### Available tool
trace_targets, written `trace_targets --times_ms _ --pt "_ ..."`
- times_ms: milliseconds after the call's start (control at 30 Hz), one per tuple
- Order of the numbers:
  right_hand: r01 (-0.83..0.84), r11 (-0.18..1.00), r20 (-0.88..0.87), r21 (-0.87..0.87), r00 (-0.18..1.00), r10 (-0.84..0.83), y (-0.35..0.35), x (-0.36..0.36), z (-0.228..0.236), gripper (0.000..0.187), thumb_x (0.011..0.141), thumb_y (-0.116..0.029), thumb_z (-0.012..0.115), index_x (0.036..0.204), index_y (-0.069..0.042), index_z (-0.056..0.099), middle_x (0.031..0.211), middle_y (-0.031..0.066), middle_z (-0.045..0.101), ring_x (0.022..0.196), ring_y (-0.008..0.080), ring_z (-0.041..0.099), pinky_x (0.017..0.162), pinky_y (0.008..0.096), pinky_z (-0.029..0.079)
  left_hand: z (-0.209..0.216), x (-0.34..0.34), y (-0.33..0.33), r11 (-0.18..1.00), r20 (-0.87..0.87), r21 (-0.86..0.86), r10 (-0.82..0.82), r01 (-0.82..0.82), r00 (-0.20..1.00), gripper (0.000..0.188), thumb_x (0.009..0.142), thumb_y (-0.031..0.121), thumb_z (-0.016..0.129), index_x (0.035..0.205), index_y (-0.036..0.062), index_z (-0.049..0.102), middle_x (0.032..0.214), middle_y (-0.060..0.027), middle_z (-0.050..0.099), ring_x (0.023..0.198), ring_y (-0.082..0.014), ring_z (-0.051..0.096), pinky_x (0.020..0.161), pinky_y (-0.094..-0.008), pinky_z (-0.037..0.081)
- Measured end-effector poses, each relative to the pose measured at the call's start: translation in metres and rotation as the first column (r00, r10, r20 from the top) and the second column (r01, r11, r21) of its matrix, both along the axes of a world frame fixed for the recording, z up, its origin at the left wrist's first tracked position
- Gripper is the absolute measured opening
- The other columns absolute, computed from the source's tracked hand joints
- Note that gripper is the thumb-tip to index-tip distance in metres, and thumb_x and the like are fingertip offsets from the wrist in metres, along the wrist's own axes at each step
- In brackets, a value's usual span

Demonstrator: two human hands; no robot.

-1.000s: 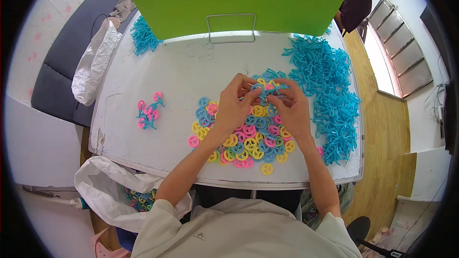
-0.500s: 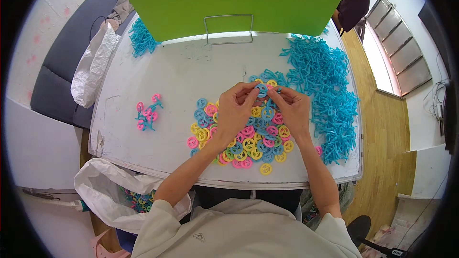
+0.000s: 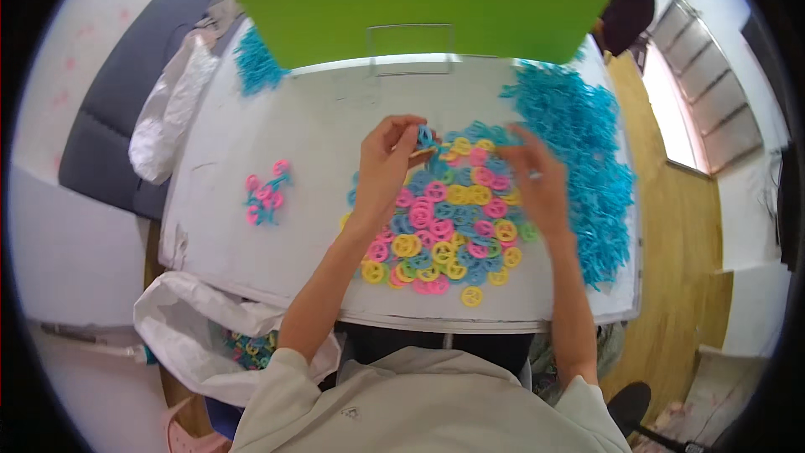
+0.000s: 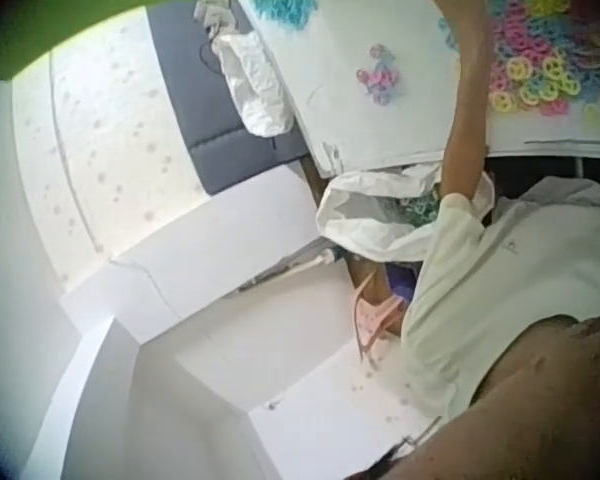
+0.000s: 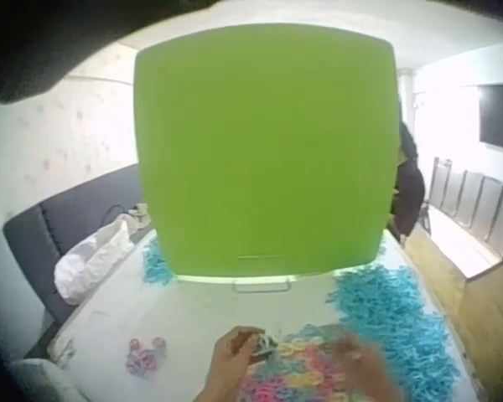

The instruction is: Assembling small yellow and pink plastic smiley-face components into circular units at a table.

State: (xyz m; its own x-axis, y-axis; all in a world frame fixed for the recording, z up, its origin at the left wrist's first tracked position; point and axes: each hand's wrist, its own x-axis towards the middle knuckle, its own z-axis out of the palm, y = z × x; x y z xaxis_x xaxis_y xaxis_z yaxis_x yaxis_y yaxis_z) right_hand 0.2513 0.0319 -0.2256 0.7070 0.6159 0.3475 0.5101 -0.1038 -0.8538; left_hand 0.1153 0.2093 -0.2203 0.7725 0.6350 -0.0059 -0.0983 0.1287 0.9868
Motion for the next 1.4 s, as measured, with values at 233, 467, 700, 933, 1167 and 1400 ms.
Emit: trace_targets --times_ms 233,467,700,933,1167,1400 --pt "0.262 0.928 0.498 -0.264 0.861 -0.102 -0.018 0.042 -0.022 0.028 0.078 -0.004 0.068 0.105 -0.008 0.067 0.098 0.0108 0.066 0.095 0.0276 0.059 0.084 0.0365 0.045 -0.003 -0.042 0.087 0.841 0.017 0.391 0.400 -0.374 0.916 0.017 0.095 0.013 0.050 0.100 0.0055 0.064 0.090 -0.0044 0.062 0.076 -0.0145 0.062 0.065 -0.0274 0.048" --pt "0.263 0.903 0.472 -0.341 0.878 -0.078 -0.009 0.025 -0.026 0.031 0.074 -0.006 0.071 0.105 -0.008 0.068 0.094 0.0109 0.064 0.094 0.0301 0.057 0.084 0.0392 0.043 -0.017 -0.072 0.114 0.430 -0.403 0.903 0.843 0.004 0.355 0.017 0.085 0.005 0.050 0.090 0.0094 0.066 0.100 -0.0142 0.062 0.087 -0.0289 0.059 0.076 -0.0409 0.048" --pt "0.210 0.923 0.374 -0.321 0.924 -0.080 -0.006 0.029 -0.043 0.028 0.079 -0.005 0.067 0.107 -0.005 0.066 0.087 0.0123 0.062 0.081 0.0290 0.059 0.073 0.0364 0.048 -0.030 -0.018 0.061 0.504 -0.091 0.854 0.390 -0.129 0.916 0.015 0.081 0.010 0.065 0.096 0.0090 0.066 0.095 -0.0104 0.060 0.092 -0.0287 0.055 0.079 -0.0385 0.046" --pt "0.194 0.934 0.335 -0.302 0.938 -0.087 -0.007 0.024 -0.030 0.023 0.079 -0.007 0.068 0.102 -0.005 0.067 0.088 0.0123 0.061 0.080 0.0278 0.060 0.071 0.0363 0.048 -0.048 0.004 0.011 0.359 -0.114 0.933 0.220 0.028 0.969 0.022 0.078 0.009 0.069 0.099 0.0062 0.067 0.087 -0.0101 0.060 0.077 -0.0263 0.056 0.073 -0.0366 0.047" --pt "0.234 0.930 0.427 -0.282 0.899 -0.096 -0.008 0.030 -0.036 0.021 0.081 -0.010 0.068 0.101 -0.003 0.066 0.092 0.0119 0.062 0.084 0.0276 0.060 0.072 0.0356 0.049 -0.023 0.007 0.004 0.876 -0.189 0.478 0.022 0.072 0.982 0.016 0.086 0.010 0.066 0.100 0.0033 0.067 0.086 -0.0047 0.066 0.076 -0.0135 0.061 0.067 -0.0274 0.048" --pt "-0.015 1.000 -0.240 0.006 0.971 0.016 0.000 0.014 -0.021 0.022 0.087 -0.011 0.065 0.102 0.005 0.065 0.099 0.0106 0.067 0.091 0.0149 0.063 0.077 0.0271 0.051 -0.012 0.009 -0.011 0.979 -0.068 0.135 -0.144 0.152 0.987 0.026 0.090 0.009 0.060 0.115 0.0027 0.064 0.093 -0.0066 0.067 0.079 -0.0104 0.062 0.069 -0.0236 0.050"
